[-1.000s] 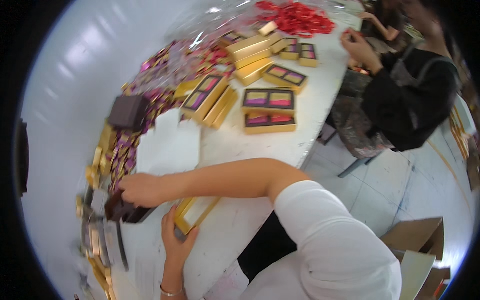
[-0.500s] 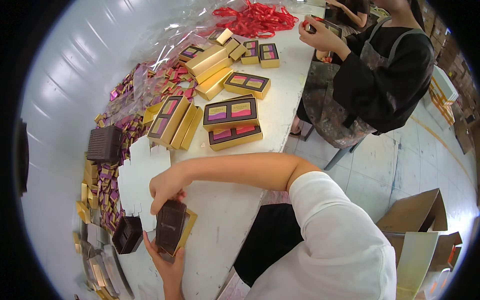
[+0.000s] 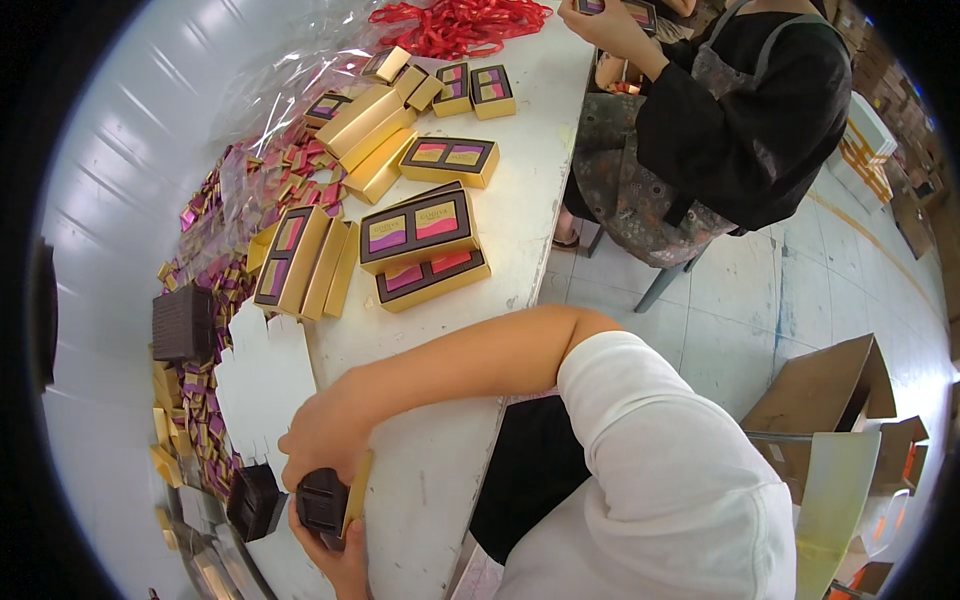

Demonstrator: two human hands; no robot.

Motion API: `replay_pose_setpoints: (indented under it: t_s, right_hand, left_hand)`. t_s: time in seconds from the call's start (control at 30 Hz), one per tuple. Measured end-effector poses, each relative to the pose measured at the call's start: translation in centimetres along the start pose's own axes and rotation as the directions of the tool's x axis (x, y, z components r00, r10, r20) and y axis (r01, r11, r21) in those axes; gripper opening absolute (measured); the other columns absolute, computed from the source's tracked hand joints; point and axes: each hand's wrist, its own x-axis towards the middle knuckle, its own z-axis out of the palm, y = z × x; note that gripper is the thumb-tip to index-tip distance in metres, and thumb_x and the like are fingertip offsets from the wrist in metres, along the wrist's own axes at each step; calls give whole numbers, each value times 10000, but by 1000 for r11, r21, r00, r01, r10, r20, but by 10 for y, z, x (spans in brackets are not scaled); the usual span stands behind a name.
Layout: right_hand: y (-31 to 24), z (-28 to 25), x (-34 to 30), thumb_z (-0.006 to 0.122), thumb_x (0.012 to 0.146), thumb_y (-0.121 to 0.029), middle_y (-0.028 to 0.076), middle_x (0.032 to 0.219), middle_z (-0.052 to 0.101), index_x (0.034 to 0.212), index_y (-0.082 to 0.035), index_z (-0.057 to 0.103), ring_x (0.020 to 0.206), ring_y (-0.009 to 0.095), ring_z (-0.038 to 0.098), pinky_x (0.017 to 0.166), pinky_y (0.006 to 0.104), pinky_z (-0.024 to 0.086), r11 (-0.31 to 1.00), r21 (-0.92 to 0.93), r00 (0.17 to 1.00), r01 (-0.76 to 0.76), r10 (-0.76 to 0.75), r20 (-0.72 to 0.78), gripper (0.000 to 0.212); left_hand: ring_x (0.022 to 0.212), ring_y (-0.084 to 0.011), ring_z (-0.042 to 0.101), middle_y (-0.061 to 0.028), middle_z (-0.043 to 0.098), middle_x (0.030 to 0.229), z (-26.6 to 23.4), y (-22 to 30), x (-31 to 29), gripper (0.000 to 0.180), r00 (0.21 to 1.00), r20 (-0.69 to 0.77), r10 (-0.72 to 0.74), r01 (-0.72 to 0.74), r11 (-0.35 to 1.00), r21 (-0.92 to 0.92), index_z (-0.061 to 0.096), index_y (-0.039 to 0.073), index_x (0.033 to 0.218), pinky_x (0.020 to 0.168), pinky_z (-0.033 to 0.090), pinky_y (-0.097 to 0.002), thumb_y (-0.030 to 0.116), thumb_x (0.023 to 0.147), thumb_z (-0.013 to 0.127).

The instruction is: The person repeatedly picks up small rectangular cosmetic compacts, opens them, places colored inserts into the trays, closes the lids, and stacks the finished units on the table. The process is continuous and repetitive throughout the clip.

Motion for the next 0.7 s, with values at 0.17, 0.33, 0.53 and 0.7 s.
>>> replay_pose_setpoints:
  t_s: [0.17, 0.33, 0.53, 0.7]
  right_hand:
    - [-1, -45, -18, 680, 665, -295, 100, 746, 615, 936, -94, 652, 748, 296, 601, 648, 408, 464, 977, 213, 1000, -20, 17, 15, 338]
    - [-2, -26, -10, 681, 669, -264, 97, 782, 617, 919, -82, 649, 759, 288, 607, 644, 413, 469, 988, 116, 994, -103, 99, 43, 311]
    - [-4, -19, -7, 690, 704, -238, 126, 958, 574, 1008, -89, 615, 844, 319, 604, 712, 417, 473, 989, 48, 984, -138, 132, 119, 346]
    - [-9, -6, -11, 675, 763, -229, 206, 1140, 502, 1123, -72, 569, 918, 366, 582, 788, 436, 457, 973, 208, 993, -98, 83, 82, 407]
  left_hand:
    - [1169, -248, 417, -150, 355, 1286, -10, -15, -8, 932, 998, -12, 59, -57, 992, 109, 129, 32, 1425, 980, 354, -367, 101, 719, 735]
    - [1169, -243, 410, -145, 360, 1295, -7, -9, -6, 887, 999, 14, 43, -45, 992, 116, 188, 21, 1417, 983, 343, -361, 112, 728, 738]
    - [1153, -237, 422, -130, 387, 1279, -5, -6, -6, 853, 999, -4, 46, -45, 994, 103, 247, 22, 1409, 982, 342, -357, 170, 731, 743]
    - [1149, -231, 433, -121, 413, 1260, -9, -13, -1, 792, 992, 56, 116, -118, 992, 43, 292, 10, 1389, 981, 340, -352, 169, 750, 732]
